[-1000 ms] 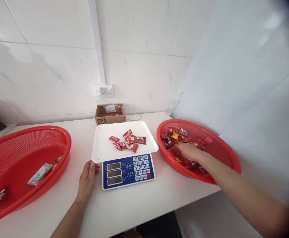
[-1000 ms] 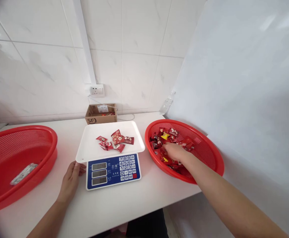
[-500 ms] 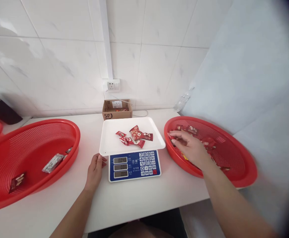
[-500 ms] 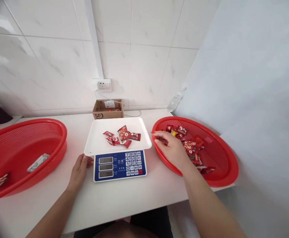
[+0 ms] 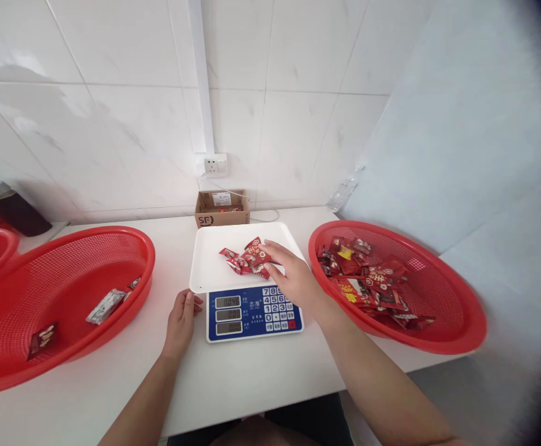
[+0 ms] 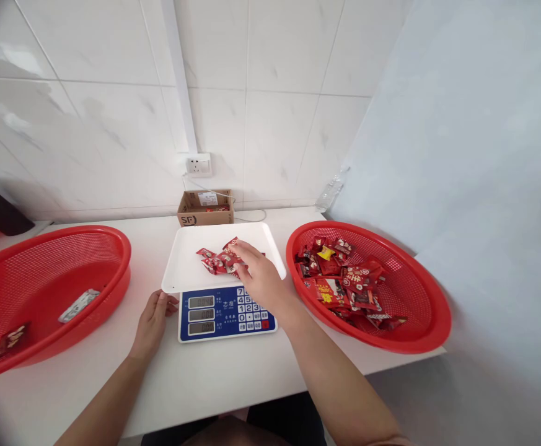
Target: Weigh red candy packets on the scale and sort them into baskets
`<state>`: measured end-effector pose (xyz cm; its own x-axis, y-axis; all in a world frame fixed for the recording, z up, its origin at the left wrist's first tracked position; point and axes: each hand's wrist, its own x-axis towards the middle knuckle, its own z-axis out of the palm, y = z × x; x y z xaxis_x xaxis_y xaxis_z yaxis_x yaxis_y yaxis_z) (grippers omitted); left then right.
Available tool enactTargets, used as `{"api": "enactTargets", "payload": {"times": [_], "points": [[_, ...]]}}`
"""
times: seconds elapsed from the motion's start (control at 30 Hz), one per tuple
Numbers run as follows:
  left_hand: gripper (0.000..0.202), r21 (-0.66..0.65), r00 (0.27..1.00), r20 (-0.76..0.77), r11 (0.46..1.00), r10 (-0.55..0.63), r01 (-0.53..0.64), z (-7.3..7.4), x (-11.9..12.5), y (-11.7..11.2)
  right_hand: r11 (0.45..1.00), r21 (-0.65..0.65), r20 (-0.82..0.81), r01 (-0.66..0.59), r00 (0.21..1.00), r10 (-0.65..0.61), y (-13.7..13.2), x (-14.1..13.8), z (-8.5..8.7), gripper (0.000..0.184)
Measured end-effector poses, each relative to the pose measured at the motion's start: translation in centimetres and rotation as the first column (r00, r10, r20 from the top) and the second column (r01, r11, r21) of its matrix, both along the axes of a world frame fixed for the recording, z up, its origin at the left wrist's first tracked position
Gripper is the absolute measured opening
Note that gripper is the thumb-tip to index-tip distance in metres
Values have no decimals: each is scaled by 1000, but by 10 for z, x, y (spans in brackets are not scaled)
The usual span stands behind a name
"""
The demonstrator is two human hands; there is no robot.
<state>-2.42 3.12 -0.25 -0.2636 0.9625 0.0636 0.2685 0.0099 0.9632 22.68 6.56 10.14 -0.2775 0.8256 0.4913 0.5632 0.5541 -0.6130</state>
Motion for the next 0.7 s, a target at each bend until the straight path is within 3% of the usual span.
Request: {"api": "enactTargets", "payload": {"times": [0.17, 0.33, 0.5, 0.7], "points": [[34, 6, 1000, 16, 1000, -4, 4, 0, 0, -1, 983, 39, 79, 181, 980, -183, -23, 28, -2, 31], [34, 6, 1000, 13, 1000, -16, 16, -2, 0, -1, 908, 51, 176, 416, 891, -418, -47, 75, -8, 32], [33, 4, 1000, 2, 1000, -11, 11, 1, 1, -1, 862, -103, 444, 497, 798, -407, -59, 95, -22, 39], [33, -16, 1000, 9, 1000, -1, 1, 4, 3, -2, 834, -52, 529, 550, 723, -444, -59, 94, -32, 39]]}}
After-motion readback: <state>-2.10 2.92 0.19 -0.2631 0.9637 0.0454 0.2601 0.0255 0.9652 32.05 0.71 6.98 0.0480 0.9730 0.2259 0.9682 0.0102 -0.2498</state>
